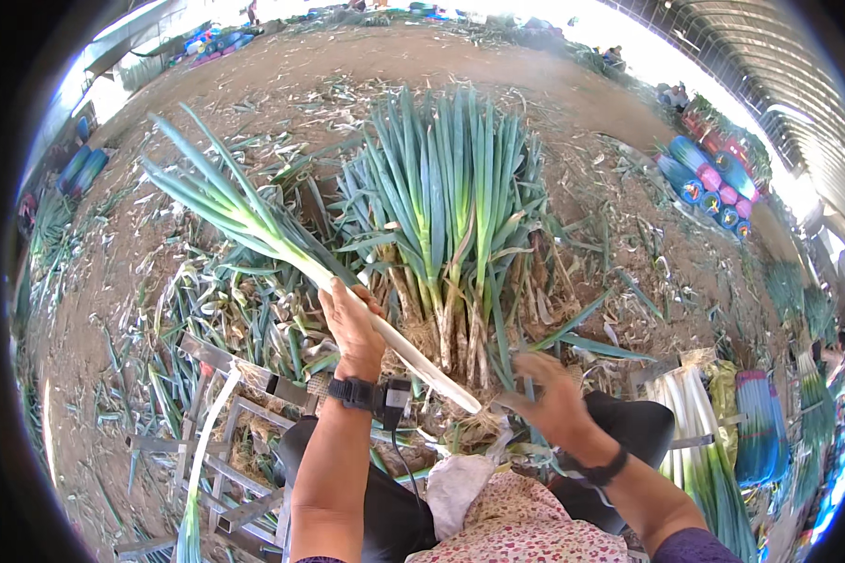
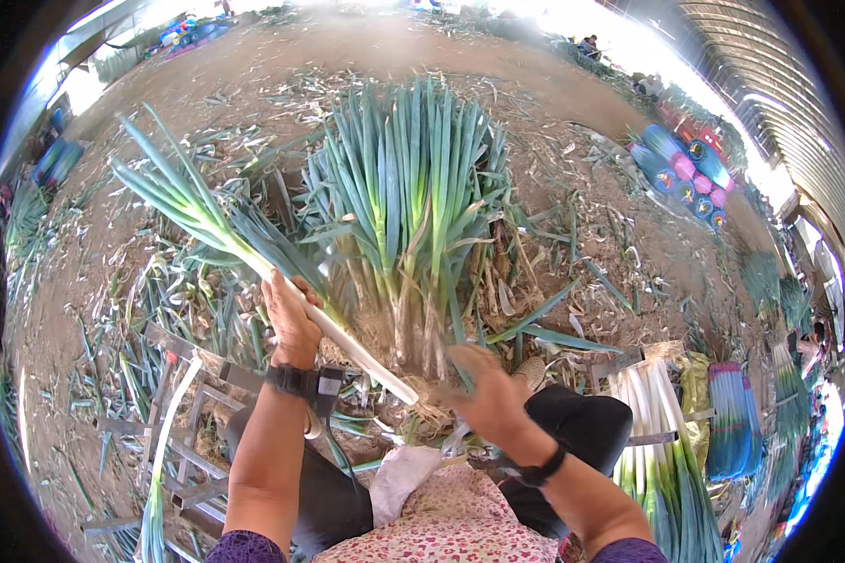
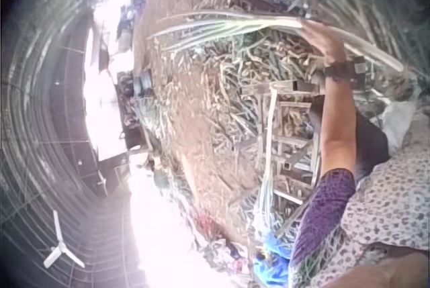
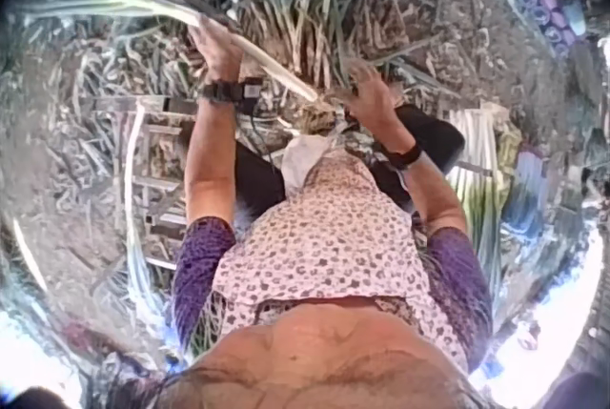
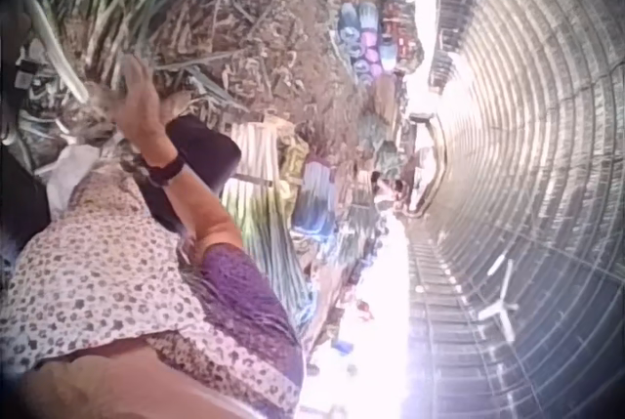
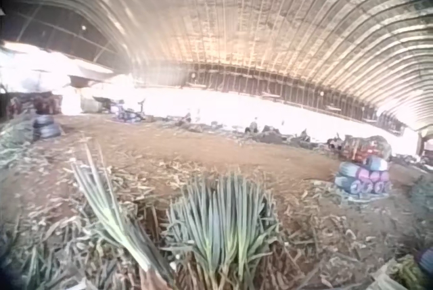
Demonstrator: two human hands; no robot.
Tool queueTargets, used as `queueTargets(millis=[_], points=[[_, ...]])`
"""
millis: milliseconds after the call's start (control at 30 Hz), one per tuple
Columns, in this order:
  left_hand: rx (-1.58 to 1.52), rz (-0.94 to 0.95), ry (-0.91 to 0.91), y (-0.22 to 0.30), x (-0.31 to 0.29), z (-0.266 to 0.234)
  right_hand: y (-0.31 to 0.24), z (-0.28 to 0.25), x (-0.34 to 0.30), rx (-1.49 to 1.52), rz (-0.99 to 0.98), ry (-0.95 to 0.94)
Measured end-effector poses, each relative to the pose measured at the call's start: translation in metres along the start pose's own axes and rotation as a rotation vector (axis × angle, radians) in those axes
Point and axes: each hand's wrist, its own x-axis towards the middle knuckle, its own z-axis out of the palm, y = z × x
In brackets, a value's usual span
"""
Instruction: The person trims the roots and outer layers of green onions by hand. They repeatedly pick up individual stalks, remove the root ends and outer sheaths, and place the trimmed pieces aside.
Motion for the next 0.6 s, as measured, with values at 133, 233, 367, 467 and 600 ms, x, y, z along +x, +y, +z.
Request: queueTargets(millis=[133,233,367,467,600], points=[[0.059,0.137,-0.28,0.001,-0.018,0.017,-0.047,0.051,0.043,0.407,0.102,-0.067],[-0.344,-0.238,-0.447,0.013,-0.02,0.021,-0.041,0.074,0.047,0.648,0.2,-0.136],[-0.393,-0.23,-0.581,0.019,-0.005,0.006,-0.044,0.078,0.051,0.482,-0.034,0.049],[-0.409,-0.186,-0.549,0.02,-0.003,0.006,-0.053,0.071,0.064,0.321,-0.148,0.169],[-0.368,-0.131,-0.501,0.021,-0.007,0.012,-0.056,0.071,0.069,0.268,-0.075,0.186]])
